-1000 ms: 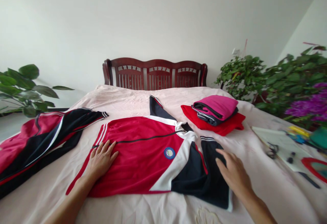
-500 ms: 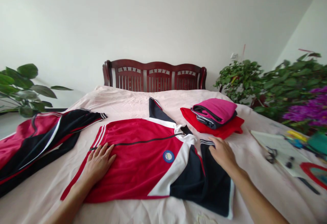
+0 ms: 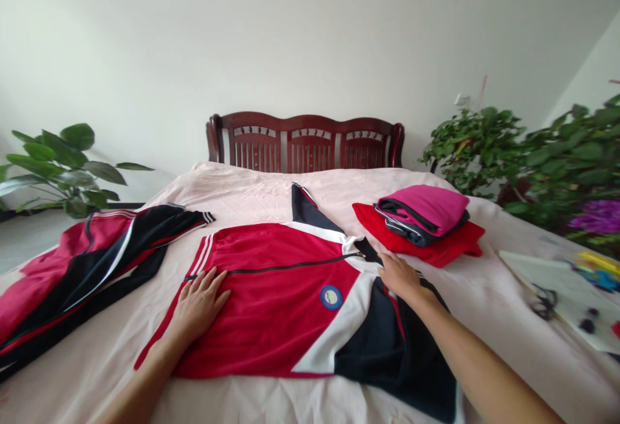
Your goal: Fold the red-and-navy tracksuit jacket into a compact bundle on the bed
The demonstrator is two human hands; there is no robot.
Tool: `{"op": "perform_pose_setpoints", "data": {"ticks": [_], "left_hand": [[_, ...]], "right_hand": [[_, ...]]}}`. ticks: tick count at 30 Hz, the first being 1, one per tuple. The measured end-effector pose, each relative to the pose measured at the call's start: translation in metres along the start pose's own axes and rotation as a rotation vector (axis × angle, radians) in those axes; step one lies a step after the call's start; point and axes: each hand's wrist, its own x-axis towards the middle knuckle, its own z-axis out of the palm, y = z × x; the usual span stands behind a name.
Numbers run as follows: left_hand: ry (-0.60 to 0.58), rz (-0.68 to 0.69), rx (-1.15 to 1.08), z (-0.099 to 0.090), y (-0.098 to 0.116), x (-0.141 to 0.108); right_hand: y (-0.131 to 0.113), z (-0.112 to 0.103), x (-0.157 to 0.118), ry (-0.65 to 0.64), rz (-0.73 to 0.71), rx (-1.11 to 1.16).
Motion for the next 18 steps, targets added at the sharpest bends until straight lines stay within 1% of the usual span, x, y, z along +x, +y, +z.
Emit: {"op": "perform_pose_setpoints", "data": {"ticks": [2,3,4,5,6,7,8,9,10,11,12,14,16,18], "left_hand": [[0.0,-0.003,-0.074,0.0,-0.003,0.0],[0.001,0.002,-0.129,-0.001,-0.005,-0.002],[0.005,0.018,-0.197,-0.002,-0.008,-0.004],[0.01,0.046,-0.275,-0.004,-0.011,-0.007],[0.01,0.086,-0.356,-0.006,-0.015,-0.012],[0.009,0.131,-0.43,-0.01,-0.02,-0.019],[0.003,0.177,-0.49,-0.013,-0.026,-0.026],[-0.008,0.22,-0.531,-0.017,-0.033,-0.035],[-0.023,0.258,-0.551,-0.022,-0.04,-0.045],[-0.04,0.291,-0.555,-0.026,-0.049,-0.055],[-0.058,0.319,-0.547,-0.03,-0.058,-0.065],[-0.099,0.37,-0.515,-0.036,-0.077,-0.084],[-0.127,0.411,-0.481,-0.04,-0.094,-0.099],[-0.073,0.407,-0.441,-0.041,-0.106,-0.108]], "right_hand": [[0.006,-0.007,-0.018,0.047,-0.052,0.033],[0.012,-0.011,-0.031,0.046,-0.092,0.093],[0.018,-0.015,-0.045,0.016,-0.136,0.181],[0.026,-0.019,-0.06,-0.058,-0.192,0.292],[0.034,-0.022,-0.077,-0.168,-0.237,0.405],[0.042,-0.025,-0.095,-0.304,-0.273,0.494],[0.048,-0.027,-0.113,-0.46,-0.34,0.536],[0.052,-0.028,-0.13,-0.542,-0.372,0.537],[0.053,-0.029,-0.145,-0.55,-0.369,0.505],[0.052,-0.029,-0.158,-0.53,-0.366,0.46],[0.049,-0.029,-0.168,-0.477,-0.356,0.411],[0.041,-0.027,-0.179,-0.341,-0.358,0.331],[0.033,-0.025,-0.178,-0.2,-0.392,0.283],[0.029,-0.025,-0.168,-0.07,-0.437,0.243]]}}
